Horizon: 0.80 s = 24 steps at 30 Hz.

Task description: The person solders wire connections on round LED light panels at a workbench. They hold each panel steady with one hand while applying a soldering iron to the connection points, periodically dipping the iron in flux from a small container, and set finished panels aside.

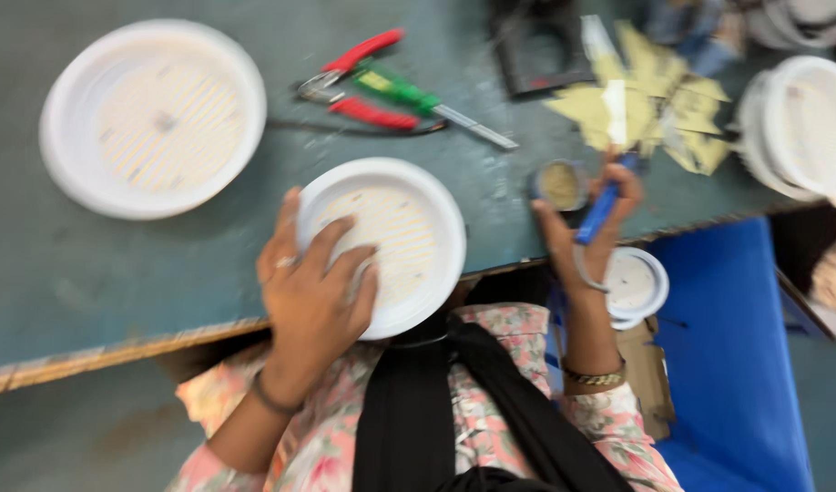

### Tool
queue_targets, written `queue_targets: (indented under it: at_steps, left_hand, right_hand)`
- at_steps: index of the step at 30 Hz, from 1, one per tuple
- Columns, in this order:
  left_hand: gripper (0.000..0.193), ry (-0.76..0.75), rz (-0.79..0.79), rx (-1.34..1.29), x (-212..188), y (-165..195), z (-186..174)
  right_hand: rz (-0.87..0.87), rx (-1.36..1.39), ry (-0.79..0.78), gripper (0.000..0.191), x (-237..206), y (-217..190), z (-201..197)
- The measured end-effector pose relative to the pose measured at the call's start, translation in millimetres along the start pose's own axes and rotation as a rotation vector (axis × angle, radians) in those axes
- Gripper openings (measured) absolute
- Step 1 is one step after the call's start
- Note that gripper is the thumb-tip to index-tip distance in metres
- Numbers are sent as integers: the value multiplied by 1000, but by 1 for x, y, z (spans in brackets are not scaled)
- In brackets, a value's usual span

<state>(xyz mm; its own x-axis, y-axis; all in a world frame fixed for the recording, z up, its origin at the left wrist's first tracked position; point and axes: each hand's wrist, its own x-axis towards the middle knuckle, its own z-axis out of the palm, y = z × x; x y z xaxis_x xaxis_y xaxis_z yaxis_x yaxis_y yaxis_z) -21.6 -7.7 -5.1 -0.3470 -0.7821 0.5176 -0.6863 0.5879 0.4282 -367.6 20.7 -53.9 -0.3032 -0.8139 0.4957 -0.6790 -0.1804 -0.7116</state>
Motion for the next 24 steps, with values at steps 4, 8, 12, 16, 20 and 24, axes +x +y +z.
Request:
queue_targets:
  at_steps: [4, 8, 12, 16, 20, 24]
  left_hand:
    - [11, 46, -54, -50, 2, 1, 4]
    - [7, 42, -89, -107, 5, 4, 2]
    - [5, 34, -117, -127, 12, 7, 1]
    - [6, 8, -152, -119, 19, 8, 2]
    - [7, -19, -186, -134, 22, 8, 3]
    - [6, -40, -177, -95, 27, 11, 1]
  right_hand:
    - [-124, 226, -80, 92, 6, -21, -5]
    - [-103, 447, -229, 93, -4, -68, -6]
    - [-109, 449, -408, 92, -15, -104, 14]
    - [-201, 314, -495, 93, -7, -113, 37]
    - [-223, 266, -514, 91, -2, -115, 43]
    - [-268, 248, -548, 87, 0, -115, 45]
